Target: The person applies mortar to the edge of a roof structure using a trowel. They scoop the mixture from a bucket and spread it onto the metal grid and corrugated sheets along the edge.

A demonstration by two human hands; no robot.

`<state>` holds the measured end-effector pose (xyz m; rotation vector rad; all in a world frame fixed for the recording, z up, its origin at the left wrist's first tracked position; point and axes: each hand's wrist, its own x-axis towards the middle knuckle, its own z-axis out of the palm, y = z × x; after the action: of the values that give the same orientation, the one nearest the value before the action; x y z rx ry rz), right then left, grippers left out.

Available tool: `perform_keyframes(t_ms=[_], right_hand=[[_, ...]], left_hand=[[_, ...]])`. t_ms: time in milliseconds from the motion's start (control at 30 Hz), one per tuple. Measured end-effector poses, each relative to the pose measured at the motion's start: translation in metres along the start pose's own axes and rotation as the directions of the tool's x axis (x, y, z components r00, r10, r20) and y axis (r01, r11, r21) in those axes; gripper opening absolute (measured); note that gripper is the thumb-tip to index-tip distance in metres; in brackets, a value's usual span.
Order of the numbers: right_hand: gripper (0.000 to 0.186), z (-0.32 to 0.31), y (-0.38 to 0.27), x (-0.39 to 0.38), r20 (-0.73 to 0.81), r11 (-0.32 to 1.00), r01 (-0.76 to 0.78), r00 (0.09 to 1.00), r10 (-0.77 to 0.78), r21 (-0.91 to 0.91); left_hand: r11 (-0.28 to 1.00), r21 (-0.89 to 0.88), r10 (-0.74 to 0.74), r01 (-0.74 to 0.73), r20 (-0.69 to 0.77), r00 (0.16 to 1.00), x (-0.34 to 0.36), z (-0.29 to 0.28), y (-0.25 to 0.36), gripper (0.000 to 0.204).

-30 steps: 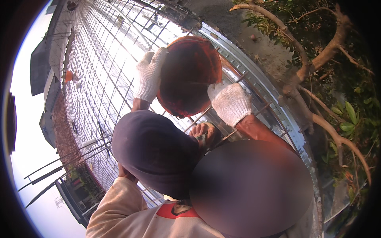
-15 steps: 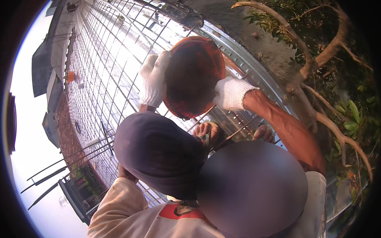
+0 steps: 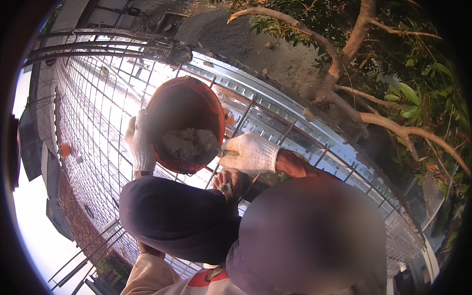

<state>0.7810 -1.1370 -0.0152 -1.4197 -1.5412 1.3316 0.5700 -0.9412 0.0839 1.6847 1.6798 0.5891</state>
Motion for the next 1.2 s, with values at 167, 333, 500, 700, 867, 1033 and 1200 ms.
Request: perform_keyframes(t_ms=[167, 333, 500, 700, 867, 1033, 1200], right_hand=[[0.032, -0.059, 0.019, -0.047, -0.198, 0.989, -0.120, 0.971, 0.135, 0.088], [0.031, -0.119, 0.048, -0.085, -0.523, 0.952, -0.284, 0.832, 0.184, -0.117], [0.022, -0.121, 0.084, -0.081, -0.589, 0.667, -0.561, 0.778, 0.220, -0.491], [0.031, -0.049, 0.093, -0.031, -0.470, 0.224, -0.585, 0.783, 0.409, -0.780], [0.022, -0.058, 0.087, -0.010, -0.395, 0.323, -0.517, 0.839, 0.374, -0.793], [0.023, -0.036, 0.060, -0.009, -0.324, 0.254, -0.462, 0.837, 0.441, -0.849], [0.027, -0.037, 0.051, -0.030, -0.302, 0.245, -0.418, 0.866, 0.399, -0.875]], left_hand=[[0.998, -0.063, -0.012, 0.012, -0.003, 1.000, 0.004, -0.004, -0.008, 0.052], [0.998, -0.055, 0.015, -0.015, -0.004, 1.000, 0.004, -0.001, -0.005, 0.051], [0.997, -0.071, -0.007, 0.007, 0.009, 1.000, 0.003, 0.000, 0.003, 0.050], [0.995, -0.090, 0.048, -0.050, -0.024, 0.999, 0.004, -0.001, -0.008, 0.049], [0.994, -0.099, 0.044, -0.044, -0.001, 0.999, 0.004, 0.000, -0.001, 0.048], [0.991, -0.129, 0.022, -0.021, 0.007, 1.000, 0.009, 0.008, 0.000, 0.048], [0.995, -0.095, 0.003, -0.002, 0.009, 1.000, 0.005, 0.006, 0.000, 0.048]])
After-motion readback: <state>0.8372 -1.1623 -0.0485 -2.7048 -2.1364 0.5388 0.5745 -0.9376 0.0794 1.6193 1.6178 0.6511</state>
